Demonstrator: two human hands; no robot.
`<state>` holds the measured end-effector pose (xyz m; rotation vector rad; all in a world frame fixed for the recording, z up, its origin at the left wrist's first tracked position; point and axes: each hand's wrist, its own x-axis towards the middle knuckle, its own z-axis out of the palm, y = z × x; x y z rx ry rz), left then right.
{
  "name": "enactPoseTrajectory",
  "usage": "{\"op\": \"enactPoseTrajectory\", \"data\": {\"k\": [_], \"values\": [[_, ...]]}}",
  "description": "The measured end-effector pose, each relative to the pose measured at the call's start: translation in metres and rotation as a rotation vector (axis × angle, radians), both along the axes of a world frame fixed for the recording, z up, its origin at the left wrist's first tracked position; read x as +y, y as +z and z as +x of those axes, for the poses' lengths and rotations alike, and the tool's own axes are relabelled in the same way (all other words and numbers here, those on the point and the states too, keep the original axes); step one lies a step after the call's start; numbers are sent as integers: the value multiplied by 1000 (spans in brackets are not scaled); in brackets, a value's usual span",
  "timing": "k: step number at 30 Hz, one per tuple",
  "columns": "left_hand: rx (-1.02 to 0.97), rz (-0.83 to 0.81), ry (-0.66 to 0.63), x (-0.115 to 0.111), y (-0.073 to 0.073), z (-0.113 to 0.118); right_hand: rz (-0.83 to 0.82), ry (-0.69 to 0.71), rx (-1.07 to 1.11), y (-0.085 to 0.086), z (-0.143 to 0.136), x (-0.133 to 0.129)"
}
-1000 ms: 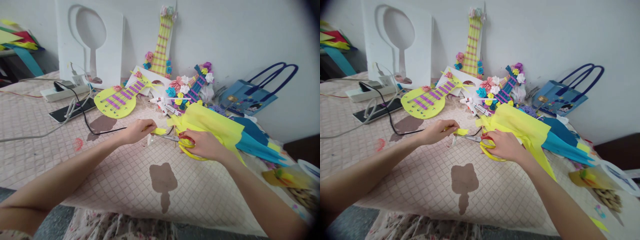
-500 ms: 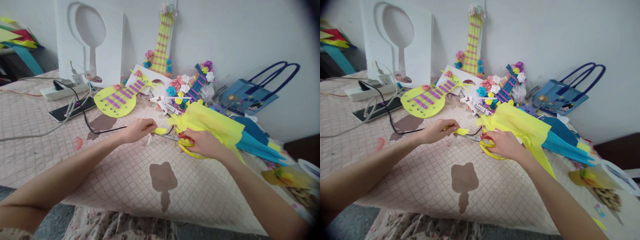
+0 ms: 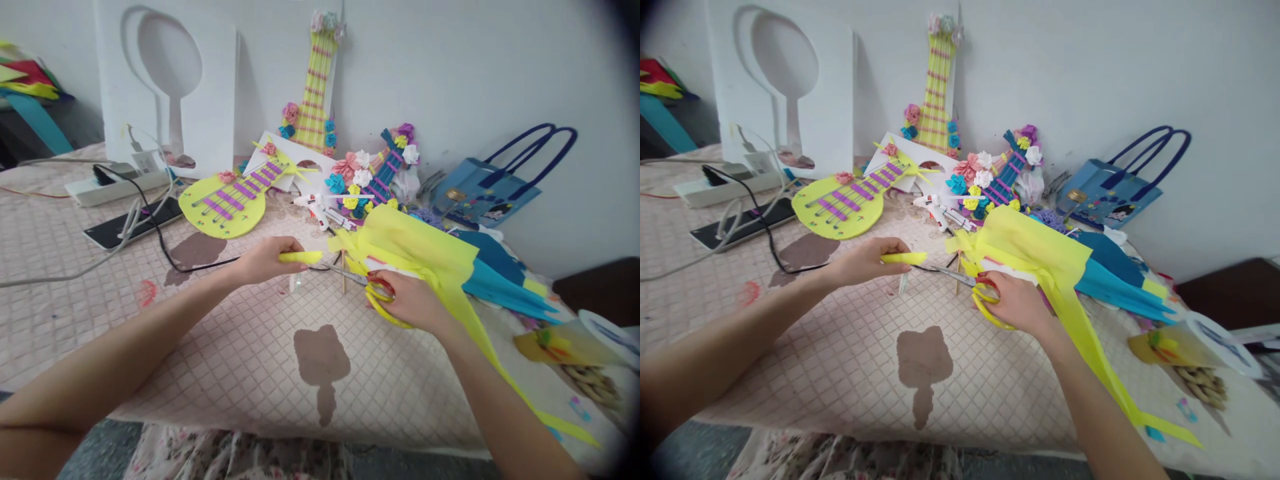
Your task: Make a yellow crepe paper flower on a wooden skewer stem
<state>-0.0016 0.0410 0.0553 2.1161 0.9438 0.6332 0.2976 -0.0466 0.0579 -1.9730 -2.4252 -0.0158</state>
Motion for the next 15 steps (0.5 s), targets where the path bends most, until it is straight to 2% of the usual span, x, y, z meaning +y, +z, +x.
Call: {"op": "enactPoseTrajectory", "data": {"k": [2,7,12,15], "values": [[-10,-2,5,1,0,0,23,-26,13,-9,-1,-6],[-93,-18,40,4,-1,-3,23,54,106,-23,-11,-18],[-174,-91,38,3,2,-5,-15,117,265,-9,-23,-22],[-207,-138,7,-2,5,-2,23,95,485,0,-43,-17]]}}
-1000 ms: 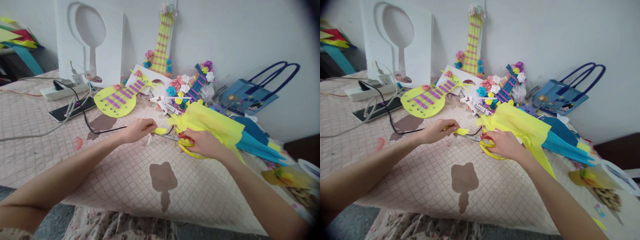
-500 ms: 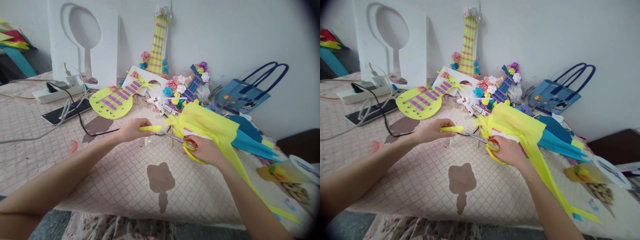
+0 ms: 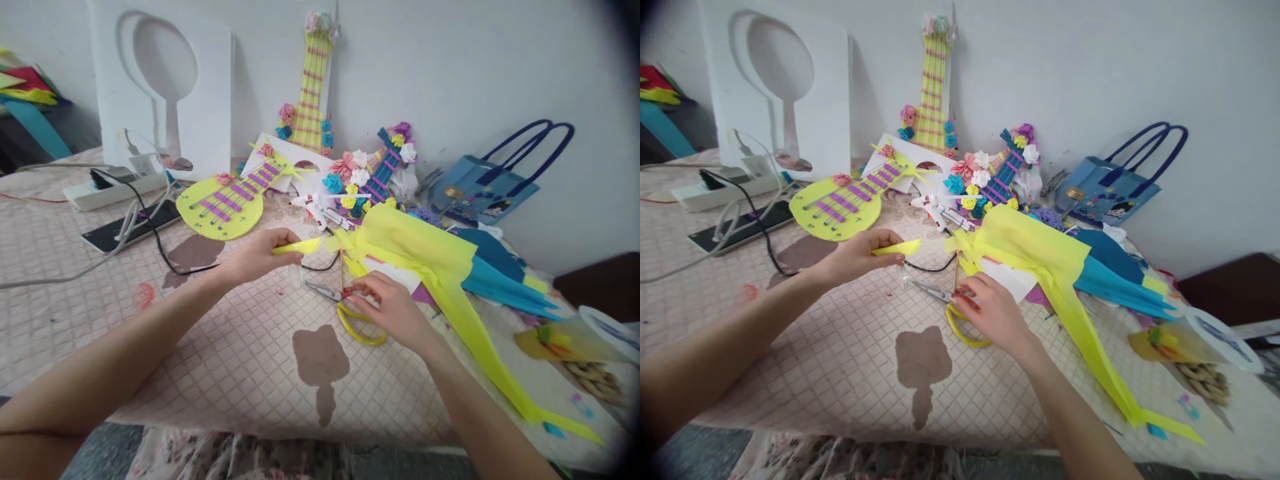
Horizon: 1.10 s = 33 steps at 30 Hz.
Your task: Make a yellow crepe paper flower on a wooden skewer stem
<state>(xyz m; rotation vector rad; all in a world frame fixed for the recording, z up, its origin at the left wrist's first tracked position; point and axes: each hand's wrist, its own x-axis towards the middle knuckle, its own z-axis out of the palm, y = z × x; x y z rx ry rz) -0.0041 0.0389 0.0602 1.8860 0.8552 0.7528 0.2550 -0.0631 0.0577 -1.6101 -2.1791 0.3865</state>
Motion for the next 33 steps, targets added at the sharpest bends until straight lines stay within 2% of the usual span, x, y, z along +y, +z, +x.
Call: {"op": "enactPoseTrajectory", "data": {"k": [4,8,11,17,23,29,33], "values": [[-53,-83,-36,-8,3,6,-134,25,401,-11,-38,17],[-95,-125,-50,-11,3,8,-254,48,595,-31,-64,32],[-82,-122,-34,-11,-2,9,-277,77,713,-38,-69,35],[-106,-152,97,-8,-15,14,-191,0,734,-37,-74,30],[-132,-180,98,-11,-18,17,-178,-33,693,-41,-81,30],[-160,-99,172,-13,-22,20,-42,-62,753,-44,-83,27],[-167,-131,151,-16,-26,23,-53,-55,790,-50,-84,27]]}}
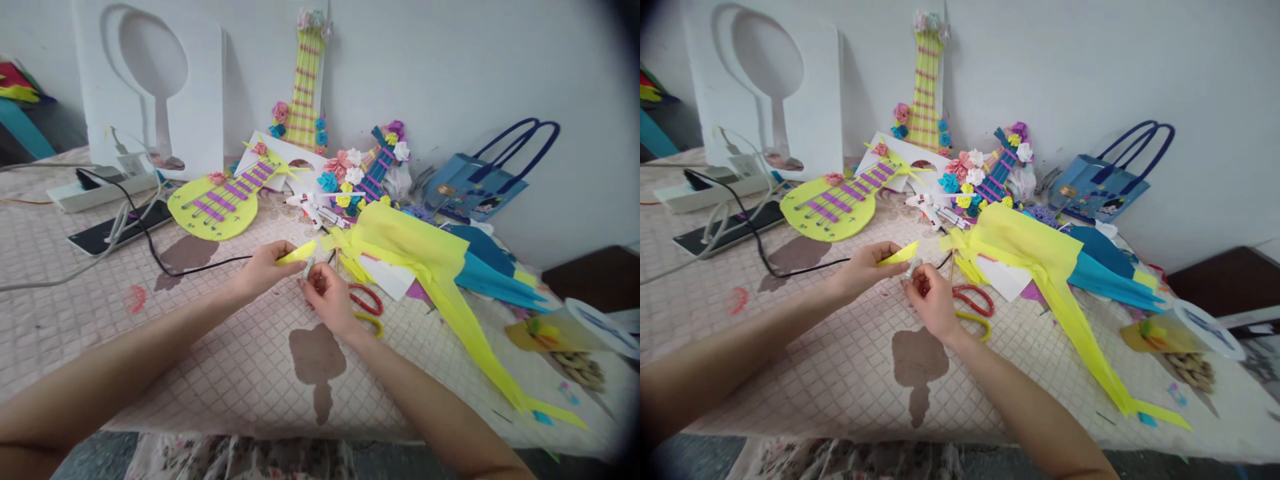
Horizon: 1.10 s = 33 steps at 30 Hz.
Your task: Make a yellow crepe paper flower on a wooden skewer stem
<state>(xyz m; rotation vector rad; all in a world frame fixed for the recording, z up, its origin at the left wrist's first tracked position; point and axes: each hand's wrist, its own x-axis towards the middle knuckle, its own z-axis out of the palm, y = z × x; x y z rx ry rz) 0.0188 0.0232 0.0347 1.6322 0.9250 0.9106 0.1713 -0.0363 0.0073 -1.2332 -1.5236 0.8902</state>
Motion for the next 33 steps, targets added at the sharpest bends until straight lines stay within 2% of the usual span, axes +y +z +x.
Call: {"op": "enactPoseTrajectory", "data": {"k": [3,5,7,10,12,15,18,22,25,27,30,33], "values": [[10,-57,-11,-2,-3,2,5,7,5,-2,0,0],[17,-61,4,-3,-4,2,55,-16,-68,2,3,2],[12,-58,25,-2,-5,2,136,-84,-234,10,14,6],[1,-99,21,0,-4,0,225,-259,-622,26,48,12],[2,-118,6,1,-3,-1,139,-366,-873,34,80,15],[43,-111,-9,1,-2,-1,-111,-460,-1158,38,126,16],[96,-107,-20,1,-1,0,-225,-456,-1207,38,156,14],[99,-137,-40,1,-1,0,-192,-493,-1118,40,165,14],[90,-188,-56,0,-3,0,33,-521,-812,40,147,15],[90,-229,-74,-1,-4,0,112,-393,-521,37,125,14],[50,-275,-143,-6,-1,1,-8,-116,-131,30,84,9],[18,-311,-201,-12,3,3,-96,15,100,26,53,2]]}}
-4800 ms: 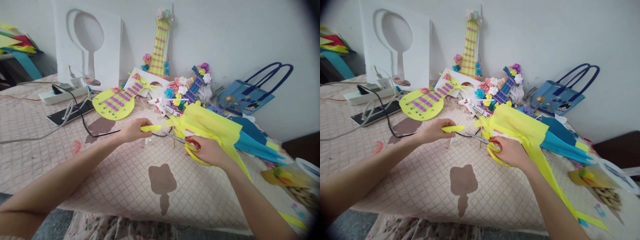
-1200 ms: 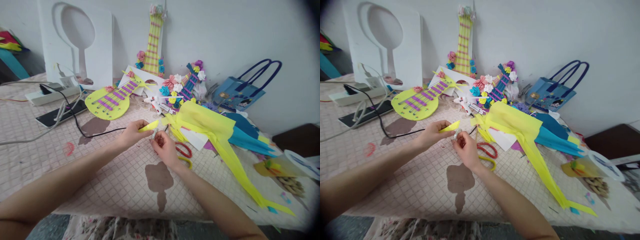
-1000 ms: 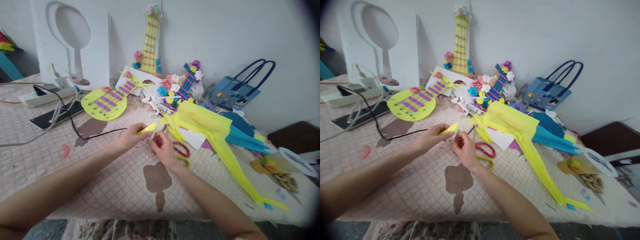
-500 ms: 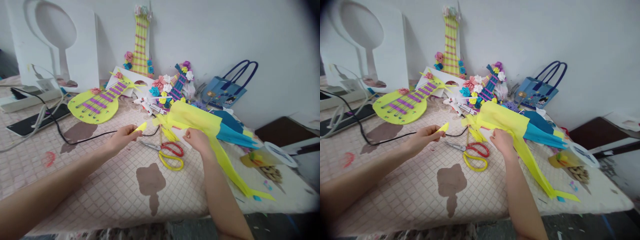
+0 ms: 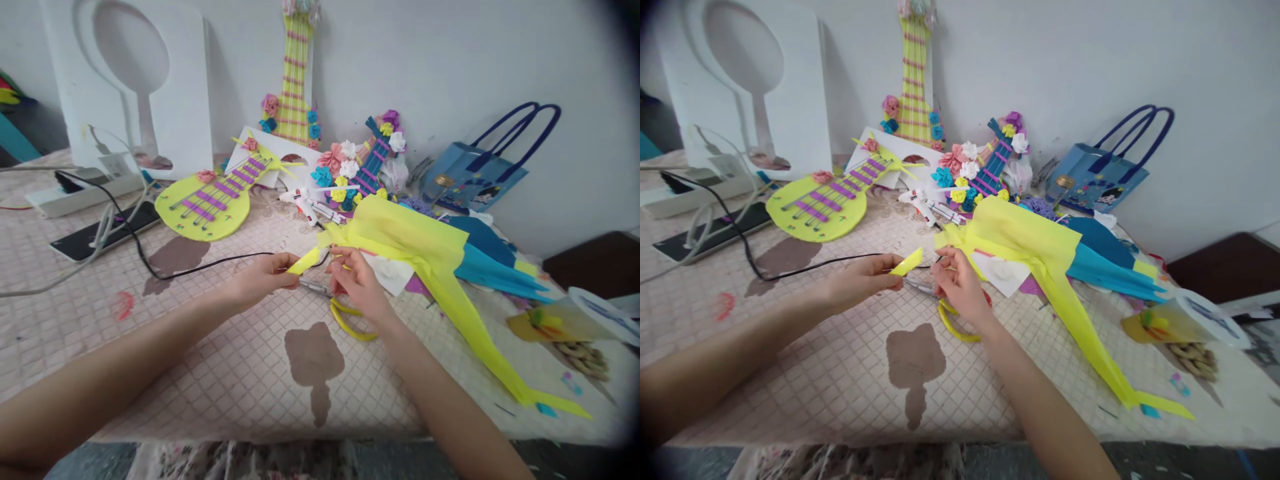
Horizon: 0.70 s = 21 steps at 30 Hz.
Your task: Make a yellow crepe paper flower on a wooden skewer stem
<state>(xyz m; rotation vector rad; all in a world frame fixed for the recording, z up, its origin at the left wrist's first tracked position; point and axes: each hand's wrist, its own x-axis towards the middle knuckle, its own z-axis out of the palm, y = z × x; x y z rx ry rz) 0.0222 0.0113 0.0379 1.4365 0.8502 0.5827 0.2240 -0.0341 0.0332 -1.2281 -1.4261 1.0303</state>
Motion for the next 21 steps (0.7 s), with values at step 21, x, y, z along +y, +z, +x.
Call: {"op": "enactPoseTrajectory", "data": {"k": [21], "values": [[-157,-283,-111,-8,0,4,-37,57,213,-10,-22,-10]]}}
